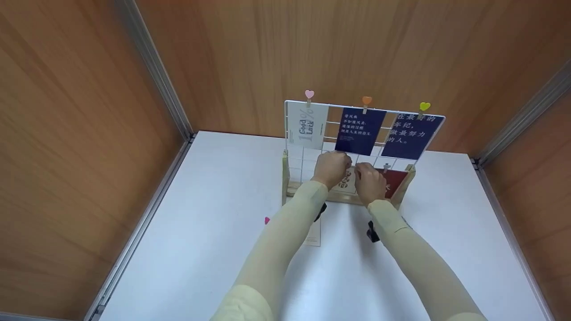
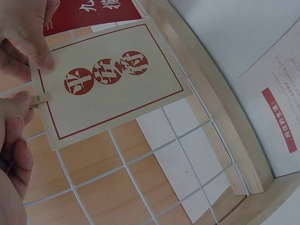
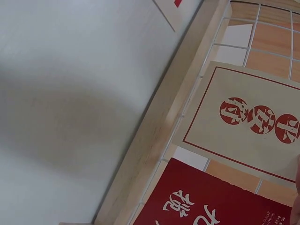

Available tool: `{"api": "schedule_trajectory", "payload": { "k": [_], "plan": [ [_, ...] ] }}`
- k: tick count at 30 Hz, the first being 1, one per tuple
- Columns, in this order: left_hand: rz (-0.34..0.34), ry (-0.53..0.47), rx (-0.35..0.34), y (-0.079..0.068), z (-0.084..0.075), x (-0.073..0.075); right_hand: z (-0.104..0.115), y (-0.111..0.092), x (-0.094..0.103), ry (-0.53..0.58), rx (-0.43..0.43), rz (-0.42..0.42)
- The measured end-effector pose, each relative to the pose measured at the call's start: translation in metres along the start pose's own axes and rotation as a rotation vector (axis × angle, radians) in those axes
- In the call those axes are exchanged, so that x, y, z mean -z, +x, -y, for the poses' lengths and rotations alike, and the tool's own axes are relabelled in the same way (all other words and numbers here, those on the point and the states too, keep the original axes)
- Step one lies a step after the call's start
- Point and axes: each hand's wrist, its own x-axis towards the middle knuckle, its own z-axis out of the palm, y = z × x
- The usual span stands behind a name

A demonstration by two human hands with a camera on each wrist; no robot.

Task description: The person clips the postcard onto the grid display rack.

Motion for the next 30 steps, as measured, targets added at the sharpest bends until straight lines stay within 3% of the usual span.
{"api": "schedule_trajectory", "payload": {
  "k": [30],
  "plan": [
    [-0.026, 0.014, 0.101, -0.0044, -0.0067, -0.007, 0.0005, 0.0025, 0.0013, 0.034, -0.046, 0.045]
  ]
}}
